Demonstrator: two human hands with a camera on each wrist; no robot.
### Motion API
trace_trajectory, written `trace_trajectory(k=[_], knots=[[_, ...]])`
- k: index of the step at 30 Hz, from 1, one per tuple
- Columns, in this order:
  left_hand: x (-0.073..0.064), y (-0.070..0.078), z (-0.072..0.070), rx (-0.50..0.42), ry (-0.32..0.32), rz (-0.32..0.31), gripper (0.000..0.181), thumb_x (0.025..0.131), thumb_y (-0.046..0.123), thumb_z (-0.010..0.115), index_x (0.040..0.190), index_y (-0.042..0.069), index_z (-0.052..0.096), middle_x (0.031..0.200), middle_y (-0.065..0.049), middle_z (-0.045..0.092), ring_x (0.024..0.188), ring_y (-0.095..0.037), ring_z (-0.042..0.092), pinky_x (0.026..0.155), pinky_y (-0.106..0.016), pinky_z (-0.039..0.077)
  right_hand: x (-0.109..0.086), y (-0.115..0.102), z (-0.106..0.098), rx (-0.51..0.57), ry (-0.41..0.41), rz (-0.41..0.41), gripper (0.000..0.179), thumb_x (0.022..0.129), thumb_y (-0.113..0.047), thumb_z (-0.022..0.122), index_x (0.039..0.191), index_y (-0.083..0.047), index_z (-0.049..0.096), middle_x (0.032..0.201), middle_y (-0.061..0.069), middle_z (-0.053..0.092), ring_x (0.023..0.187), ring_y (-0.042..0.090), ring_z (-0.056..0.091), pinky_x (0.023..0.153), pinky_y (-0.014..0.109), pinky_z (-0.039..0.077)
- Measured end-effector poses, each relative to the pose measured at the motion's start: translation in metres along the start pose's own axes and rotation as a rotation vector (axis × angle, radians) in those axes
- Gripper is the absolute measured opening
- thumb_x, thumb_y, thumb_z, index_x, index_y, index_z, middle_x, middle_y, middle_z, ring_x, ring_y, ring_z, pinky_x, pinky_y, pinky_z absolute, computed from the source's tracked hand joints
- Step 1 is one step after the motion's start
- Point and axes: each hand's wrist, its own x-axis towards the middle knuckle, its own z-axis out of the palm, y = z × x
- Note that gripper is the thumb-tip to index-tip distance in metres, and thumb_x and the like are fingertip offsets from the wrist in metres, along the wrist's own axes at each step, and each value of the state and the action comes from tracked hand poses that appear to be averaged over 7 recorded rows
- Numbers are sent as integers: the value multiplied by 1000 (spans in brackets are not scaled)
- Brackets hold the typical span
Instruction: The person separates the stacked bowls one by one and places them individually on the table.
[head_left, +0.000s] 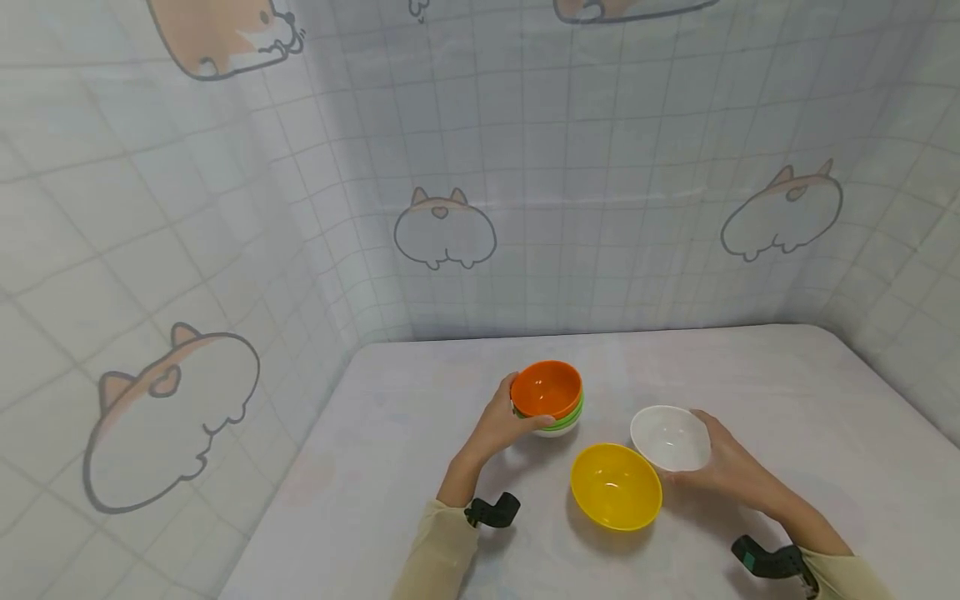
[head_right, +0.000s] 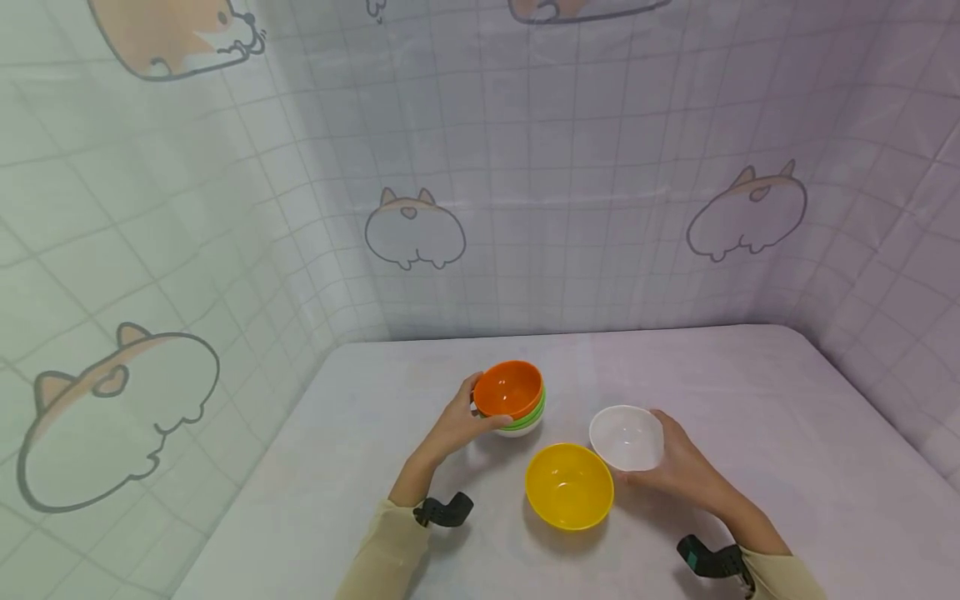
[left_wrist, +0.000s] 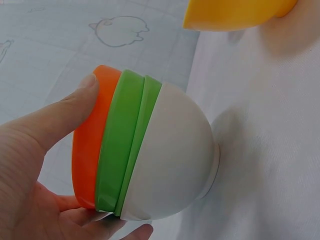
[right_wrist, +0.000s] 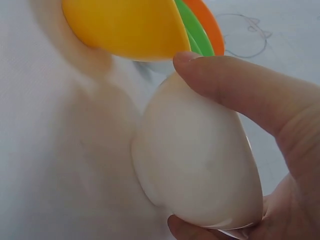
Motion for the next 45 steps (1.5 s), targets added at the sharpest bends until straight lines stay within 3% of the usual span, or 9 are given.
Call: trace_trajectory(k=[17, 21, 28, 35, 45], knots=[[11, -5, -6, -17, -20, 31, 98, 77, 44, 80, 150, 9, 26, 146, -6, 41, 130, -24, 42, 105, -51, 35, 5, -1, 7, -12, -4, 13, 129, 66, -46, 85, 147, 11, 2, 142, 38, 22, 117, 52, 39, 88, 66, 42], [13, -7, -6, -22, -21, 39, 98, 77, 44, 80, 151, 8, 25, 146, -6, 41, 130, -24, 42, 105, -52, 35, 7, 1, 4, -33, -14, -14, 131, 69, -45, 84, 148, 9, -4, 145, 41, 15, 120, 55, 35, 89, 71, 38], [16, -8, -6, -17, -29, 54, 98, 77, 44, 80, 151, 9, 25, 146, -5, 41, 130, -23, 42, 105, -51, 35, 10, -1, -9, -71, -9, -15, 125, 75, -47, 80, 150, 6, -5, 146, 40, 16, 125, 57, 28, 91, 74, 31], [18, -11, -6, 1, -32, 64, 101, 77, 42, 81, 152, 7, 22, 147, -7, 39, 132, -24, 40, 106, -51, 34, 18, -17, -25, -78, 10, -80, 113, 79, -41, 77, 150, 8, 3, 148, 40, 11, 129, 59, 20, 92, 76, 26], [17, -13, -6, 11, -34, 72, 103, 76, 34, 83, 152, 5, 20, 150, -9, 36, 134, -25, 38, 106, -53, 33, 47, -55, -15, -109, -56, -148, 113, 77, -51, 77, 151, 4, 11, 152, 34, 15, 133, 59, 14, 95, 76, 21]])
